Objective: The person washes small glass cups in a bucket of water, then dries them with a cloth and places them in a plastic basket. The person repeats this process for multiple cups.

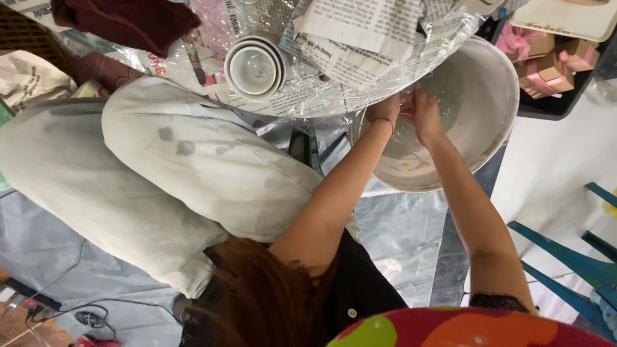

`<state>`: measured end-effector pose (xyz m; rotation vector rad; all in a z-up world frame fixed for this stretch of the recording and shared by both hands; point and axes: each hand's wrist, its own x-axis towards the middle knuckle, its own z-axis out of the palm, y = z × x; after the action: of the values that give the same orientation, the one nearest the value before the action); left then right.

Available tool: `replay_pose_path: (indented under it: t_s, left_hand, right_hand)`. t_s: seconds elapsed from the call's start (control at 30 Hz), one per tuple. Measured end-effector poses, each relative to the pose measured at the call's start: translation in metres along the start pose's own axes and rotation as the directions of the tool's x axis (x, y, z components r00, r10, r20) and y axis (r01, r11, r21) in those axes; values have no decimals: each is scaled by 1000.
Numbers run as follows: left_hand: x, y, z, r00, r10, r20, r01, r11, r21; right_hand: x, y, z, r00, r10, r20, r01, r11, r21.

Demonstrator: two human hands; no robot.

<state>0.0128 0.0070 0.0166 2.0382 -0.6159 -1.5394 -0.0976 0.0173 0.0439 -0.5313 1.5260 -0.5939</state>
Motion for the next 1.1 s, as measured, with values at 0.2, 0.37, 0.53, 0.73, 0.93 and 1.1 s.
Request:
replay_pose_path:
  t_s: [0.2, 0.37, 0.53, 0.73, 0.93, 1.1]
  left_hand:
    - [-3, 22, -15, 1000, -23, -17, 21, 993, -116]
    - [10, -3, -2, 949, -301, 91, 313, 879, -361]
    - [23, -30, 18, 968, -247, 47, 233, 810, -538]
    - [39, -35, 16, 942, -261, 212, 336, 763, -551]
    - [26, -20, 5, 958, -189, 216, 269, 854, -446]
    - [-2, 13, -22, 950, -200, 241, 260, 933, -248]
  right_hand:
    - [14, -11, 0, 958, 209, 196, -260, 921, 289]
    - [12, 5, 5, 993, -8, 119, -12, 985, 173]
    - [41, 49, 2, 995, -37, -95, 41, 998, 46]
    - [57, 83, -1, 950, -278, -144, 233, 935, -267]
    - [28, 51, -21, 982, 133, -135, -72, 921, 384]
    - [-26, 21, -19, 981, 132, 145, -196, 675, 711]
